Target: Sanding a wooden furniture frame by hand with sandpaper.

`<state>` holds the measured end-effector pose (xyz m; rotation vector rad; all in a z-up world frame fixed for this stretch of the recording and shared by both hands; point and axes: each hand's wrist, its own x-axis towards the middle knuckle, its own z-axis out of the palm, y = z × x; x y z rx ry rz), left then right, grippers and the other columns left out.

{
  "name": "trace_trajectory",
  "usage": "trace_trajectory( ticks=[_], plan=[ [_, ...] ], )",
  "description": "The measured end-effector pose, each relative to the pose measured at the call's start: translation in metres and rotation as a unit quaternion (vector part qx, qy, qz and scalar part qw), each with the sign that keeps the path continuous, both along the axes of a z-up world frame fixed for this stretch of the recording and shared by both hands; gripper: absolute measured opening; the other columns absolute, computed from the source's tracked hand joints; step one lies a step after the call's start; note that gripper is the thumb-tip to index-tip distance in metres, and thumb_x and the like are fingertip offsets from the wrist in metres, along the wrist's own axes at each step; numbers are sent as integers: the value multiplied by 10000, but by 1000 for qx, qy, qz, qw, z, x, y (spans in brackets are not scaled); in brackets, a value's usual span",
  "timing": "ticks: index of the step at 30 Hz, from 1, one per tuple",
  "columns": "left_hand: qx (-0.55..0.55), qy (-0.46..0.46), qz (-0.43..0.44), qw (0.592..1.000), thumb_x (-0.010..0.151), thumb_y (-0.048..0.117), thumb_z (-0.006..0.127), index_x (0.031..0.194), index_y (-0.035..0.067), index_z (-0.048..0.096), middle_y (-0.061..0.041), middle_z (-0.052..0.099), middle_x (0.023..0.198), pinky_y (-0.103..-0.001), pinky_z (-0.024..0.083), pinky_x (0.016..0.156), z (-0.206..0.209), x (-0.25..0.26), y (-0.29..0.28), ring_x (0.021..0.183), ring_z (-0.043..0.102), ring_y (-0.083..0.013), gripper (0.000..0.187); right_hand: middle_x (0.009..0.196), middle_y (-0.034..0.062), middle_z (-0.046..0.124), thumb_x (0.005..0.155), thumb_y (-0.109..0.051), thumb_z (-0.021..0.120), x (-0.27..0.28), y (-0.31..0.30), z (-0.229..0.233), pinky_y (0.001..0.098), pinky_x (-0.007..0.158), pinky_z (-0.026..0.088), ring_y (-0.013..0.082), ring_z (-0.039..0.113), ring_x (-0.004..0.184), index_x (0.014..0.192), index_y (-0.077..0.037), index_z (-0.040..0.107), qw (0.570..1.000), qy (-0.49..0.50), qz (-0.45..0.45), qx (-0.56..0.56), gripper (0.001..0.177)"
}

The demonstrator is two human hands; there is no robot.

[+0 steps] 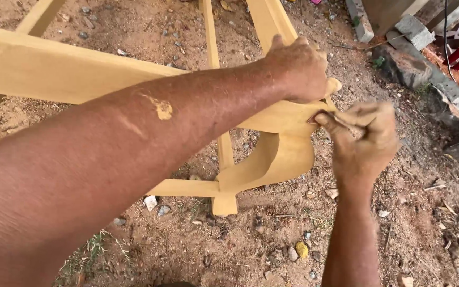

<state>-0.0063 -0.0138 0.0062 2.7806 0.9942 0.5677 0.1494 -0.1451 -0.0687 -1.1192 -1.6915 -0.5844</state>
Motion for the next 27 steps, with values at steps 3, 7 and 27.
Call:
trace_trajectory(
  ticks=[3,7,27],
  plan=[
    [30,-20,-2,999,988,626,372,1359,-33,506,-231,534,1393,-753,265,1076,-10,15,19,1364,437,-394,768,1049,46,688,949,-214,936,8,9,-25,276,832,597,107,670,955,918,-105,588,1000,-12,-24,-9,366],
    [34,-20,-3,999,985,629,373,1339,-27,520,-224,527,1392,-756,266,1069,-5,6,5,1353,440,-385,759,1077,40,694,950,-225,922,16,10,-2,259,746,562,105,658,961,1003,-86,608,990,-118,-74,15,348],
    [5,-12,5,1000,987,609,397,1395,-17,498,-218,492,1464,-743,240,1137,1,-1,1,1438,366,-395,754,1014,37,677,893,-253,935,7,7,1,252,679,562,100,660,909,913,-115,624,995,-68,-72,-10,341]
  ],
)
